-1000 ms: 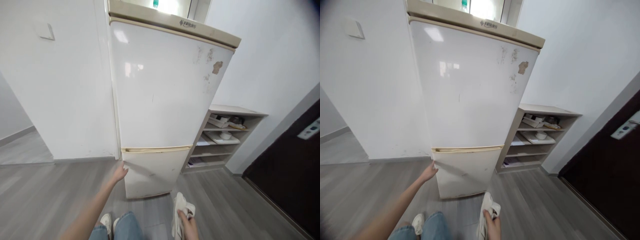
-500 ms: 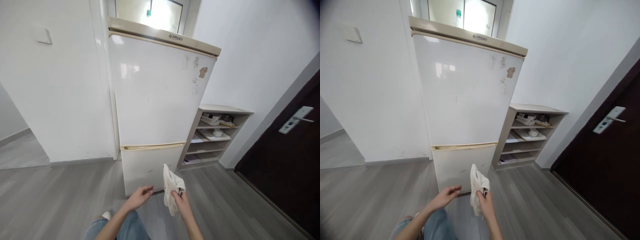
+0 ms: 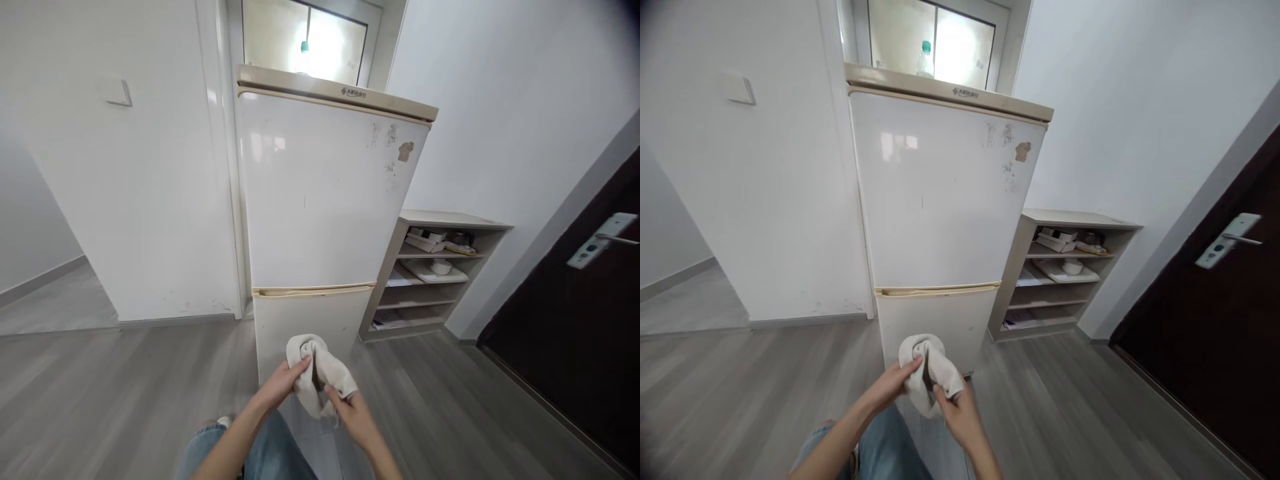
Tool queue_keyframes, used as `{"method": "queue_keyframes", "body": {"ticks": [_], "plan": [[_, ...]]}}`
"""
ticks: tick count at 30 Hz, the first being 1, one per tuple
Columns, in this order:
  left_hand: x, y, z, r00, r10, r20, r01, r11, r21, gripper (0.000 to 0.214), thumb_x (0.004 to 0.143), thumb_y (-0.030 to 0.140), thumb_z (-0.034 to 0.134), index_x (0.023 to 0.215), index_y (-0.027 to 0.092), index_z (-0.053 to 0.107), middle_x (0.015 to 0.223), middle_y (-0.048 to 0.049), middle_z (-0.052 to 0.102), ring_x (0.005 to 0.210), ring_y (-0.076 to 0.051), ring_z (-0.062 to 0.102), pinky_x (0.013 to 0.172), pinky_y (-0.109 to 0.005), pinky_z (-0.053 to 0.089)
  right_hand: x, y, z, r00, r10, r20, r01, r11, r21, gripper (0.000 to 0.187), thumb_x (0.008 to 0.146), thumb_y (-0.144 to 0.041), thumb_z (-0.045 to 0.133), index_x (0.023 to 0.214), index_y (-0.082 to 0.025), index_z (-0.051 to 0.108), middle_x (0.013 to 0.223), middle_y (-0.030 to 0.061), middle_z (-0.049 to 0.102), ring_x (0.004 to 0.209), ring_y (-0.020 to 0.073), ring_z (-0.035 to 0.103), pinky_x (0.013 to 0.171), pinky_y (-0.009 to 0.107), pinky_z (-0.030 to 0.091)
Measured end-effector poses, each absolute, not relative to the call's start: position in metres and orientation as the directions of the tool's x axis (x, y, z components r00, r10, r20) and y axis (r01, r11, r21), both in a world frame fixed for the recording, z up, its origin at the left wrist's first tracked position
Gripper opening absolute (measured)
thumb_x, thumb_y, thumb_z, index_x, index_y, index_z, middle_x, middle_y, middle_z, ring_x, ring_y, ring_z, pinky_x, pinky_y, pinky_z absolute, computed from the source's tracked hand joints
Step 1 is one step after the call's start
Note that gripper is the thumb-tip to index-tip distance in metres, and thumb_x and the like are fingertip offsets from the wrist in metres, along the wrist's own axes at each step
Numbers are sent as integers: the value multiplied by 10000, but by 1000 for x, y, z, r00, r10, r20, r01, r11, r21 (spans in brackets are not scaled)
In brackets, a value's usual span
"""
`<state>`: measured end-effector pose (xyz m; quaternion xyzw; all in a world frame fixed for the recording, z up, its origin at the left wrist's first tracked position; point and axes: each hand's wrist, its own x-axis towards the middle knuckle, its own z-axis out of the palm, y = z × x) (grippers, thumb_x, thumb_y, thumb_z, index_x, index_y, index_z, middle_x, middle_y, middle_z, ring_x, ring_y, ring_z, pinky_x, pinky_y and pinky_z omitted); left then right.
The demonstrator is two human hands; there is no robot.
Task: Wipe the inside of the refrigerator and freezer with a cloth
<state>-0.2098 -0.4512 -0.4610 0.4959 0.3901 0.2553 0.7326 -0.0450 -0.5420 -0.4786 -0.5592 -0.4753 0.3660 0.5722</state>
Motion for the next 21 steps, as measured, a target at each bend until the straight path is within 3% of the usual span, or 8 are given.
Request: {"method": "queue_keyframes", "body": {"ticks": [3,6,9,14,18,21], "plan": [[-221,-449,-454,507,802,-316,58,335,941,678,726,645,592,1202,162,567,1094,-113,716,1054,-264,625,892,-356,487,-32,-544,-473,406,914,5,45,-15,-999,587,660,-640,678,929,-122,742,949,150,721,968,331,649,897,424,492],[-233,-444,-447,488,824,-289,112,269,957,589,725,640,598,1063,160,645,1006,-85,734,975,-252,632,842,-333,476,-14,-544,-473,532,846,-36,23,-57,-998,625,587,-664,696,852,-100,740,850,143,726,918,342,649,827,406,498],[-241,-438,-442,501,831,-240,148,190,970,532,716,622,622,916,134,696,906,-79,744,908,-242,627,805,-315,456,1,-545,-472,588,808,-35,0,-43,-999,589,548,-635,721,826,-116,738,851,131,732,918,335,649,828,396,492],[-249,-429,-436,571,801,-180,144,118,982,523,753,610,586,971,148,696,887,-67,740,817,-201,619,752,-303,460,17,-548,-471,638,768,-60,-40,-44,-998,561,531,-587,743,849,-124,733,900,124,737,925,325,651,815,372,492],[-255,-423,-431,650,747,-141,148,59,987,430,659,524,730,886,160,689,822,-46,724,773,-182,612,722,-289,457,32,-548,-477,686,720,-105,-73,-76,-994,585,528,-582,751,884,-119,720,879,108,737,864,301,655,732,335,498],[-255,-418,-429,621,779,-88,156,-13,988,346,640,480,757,746,162,670,762,-32,686,755,-175,591,715,-286,441,40,-550,-481,689,717,-106,-82,-68,-994,577,533,-557,769,912,-126,718,905,95,735,887,289,651,723,313,498]]}}
